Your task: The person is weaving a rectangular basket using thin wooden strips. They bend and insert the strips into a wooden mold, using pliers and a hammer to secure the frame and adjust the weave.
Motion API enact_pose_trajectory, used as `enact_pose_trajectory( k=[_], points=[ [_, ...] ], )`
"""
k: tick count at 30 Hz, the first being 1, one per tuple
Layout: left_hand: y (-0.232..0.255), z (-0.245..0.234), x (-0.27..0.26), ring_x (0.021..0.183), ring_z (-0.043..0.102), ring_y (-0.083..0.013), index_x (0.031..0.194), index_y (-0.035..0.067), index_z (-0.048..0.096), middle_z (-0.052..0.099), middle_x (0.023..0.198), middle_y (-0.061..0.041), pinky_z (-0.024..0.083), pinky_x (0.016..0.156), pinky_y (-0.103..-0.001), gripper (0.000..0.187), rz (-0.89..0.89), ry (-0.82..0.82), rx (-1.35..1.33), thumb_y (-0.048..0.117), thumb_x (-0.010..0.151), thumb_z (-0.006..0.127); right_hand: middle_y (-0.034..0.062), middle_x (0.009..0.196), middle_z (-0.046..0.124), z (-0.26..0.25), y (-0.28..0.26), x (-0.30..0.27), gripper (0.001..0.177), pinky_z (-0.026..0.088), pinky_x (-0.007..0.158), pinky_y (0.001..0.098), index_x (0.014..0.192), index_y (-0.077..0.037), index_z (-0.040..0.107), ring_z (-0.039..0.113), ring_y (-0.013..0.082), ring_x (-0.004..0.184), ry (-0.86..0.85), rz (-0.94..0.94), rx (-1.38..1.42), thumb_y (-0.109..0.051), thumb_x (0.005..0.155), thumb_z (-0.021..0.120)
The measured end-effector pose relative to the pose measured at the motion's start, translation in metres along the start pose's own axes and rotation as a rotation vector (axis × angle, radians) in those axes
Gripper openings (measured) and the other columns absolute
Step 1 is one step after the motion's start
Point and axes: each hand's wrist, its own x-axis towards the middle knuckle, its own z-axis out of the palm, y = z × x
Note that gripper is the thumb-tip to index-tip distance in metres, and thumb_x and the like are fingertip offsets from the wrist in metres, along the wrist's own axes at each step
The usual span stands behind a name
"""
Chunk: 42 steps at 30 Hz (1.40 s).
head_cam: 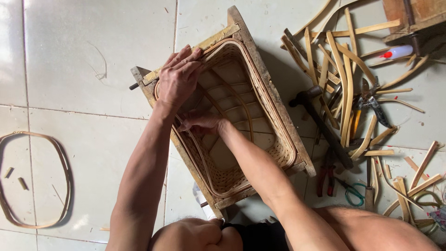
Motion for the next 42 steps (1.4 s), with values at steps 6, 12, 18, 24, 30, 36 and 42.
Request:
enact_pose_trajectory(
  k=[6, 12, 18, 24, 30, 36, 42],
  points=[
    [0.004, -0.005, 0.002, 0.128, 0.066, -0.0276, 0.098, 0.008, 0.078, 0.073, 0.129, -0.004, 0.052, 0.110, -0.041, 0.003, 0.001, 0.012, -0.052, 0.008, 0.095, 0.078, 0.0023, 0.115, 0.080, 0.015, -0.029, -0.039, 0.052, 0.046, 0.105, 0.0306, 0.117, -0.006, 0.078, 0.067, 0.0106, 0.118, 0.468, -0.075, -0.493, -0.046, 0.084, 0.082],
    [-0.005, 0.004, -0.005, 0.132, 0.064, -0.0263, 0.109, 0.011, 0.076, 0.069, 0.138, -0.003, 0.052, 0.112, -0.041, 0.013, -0.024, -0.017, -0.051, 0.016, 0.097, 0.079, 0.0110, 0.103, 0.073, 0.031, -0.064, -0.098, 0.063, 0.059, 0.096, 0.0360, 0.115, -0.001, 0.066, 0.072, 0.0207, 0.097, 0.933, -0.984, 0.265, -0.059, 0.091, 0.068],
    [-0.005, 0.009, -0.005, 0.138, 0.056, -0.0294, 0.138, 0.009, 0.067, 0.059, 0.147, -0.012, 0.043, 0.115, -0.046, 0.042, -0.040, -0.049, 0.031, 0.022, 0.099, 0.074, 0.0156, 0.111, 0.070, 0.041, -0.073, -0.076, 0.080, 0.062, 0.097, 0.0363, 0.130, 0.008, 0.059, 0.073, 0.0242, 0.101, 1.209, -1.071, 0.276, -0.062, 0.090, 0.062],
    [0.003, -0.001, 0.000, 0.133, 0.059, -0.0312, 0.138, 0.005, 0.065, 0.063, 0.145, -0.013, 0.046, 0.109, -0.043, 0.043, -0.033, -0.045, -0.016, 0.017, 0.098, 0.075, 0.0194, 0.113, 0.071, 0.041, -0.068, -0.066, 0.078, 0.061, 0.099, 0.0371, 0.130, 0.010, 0.058, 0.073, 0.0270, 0.103, 1.290, -1.144, 0.139, -0.061, 0.096, 0.056],
    [0.003, -0.002, 0.002, 0.130, 0.060, -0.0299, 0.136, 0.003, 0.066, 0.063, 0.144, -0.012, 0.049, 0.109, -0.043, 0.041, -0.007, -0.006, -0.054, 0.013, 0.098, 0.077, 0.0192, 0.114, 0.069, 0.041, -0.064, -0.064, 0.080, 0.057, 0.101, 0.0384, 0.131, 0.011, 0.056, 0.071, 0.0278, 0.105, 1.285, -1.138, 0.160, -0.061, 0.096, 0.057],
    [0.006, -0.003, 0.001, 0.129, 0.061, -0.0298, 0.135, 0.004, 0.069, 0.064, 0.144, -0.010, 0.050, 0.110, -0.042, 0.037, -0.044, -0.015, -0.042, 0.008, 0.098, 0.074, 0.0183, 0.119, 0.066, 0.043, -0.062, -0.065, 0.083, 0.054, 0.106, 0.0382, 0.134, 0.008, 0.053, 0.068, 0.0267, 0.111, 1.260, -1.097, 0.150, -0.065, 0.096, 0.053],
    [0.004, 0.000, 0.001, 0.129, 0.061, -0.0282, 0.133, 0.007, 0.071, 0.066, 0.141, -0.008, 0.049, 0.109, -0.042, 0.036, -0.055, 0.016, -0.054, 0.008, 0.097, 0.075, 0.0165, 0.120, 0.066, 0.044, -0.061, -0.065, 0.081, 0.053, 0.107, 0.0367, 0.135, 0.006, 0.053, 0.068, 0.0250, 0.112, 1.259, -1.085, 0.153, -0.065, 0.095, 0.053]
  ],
)
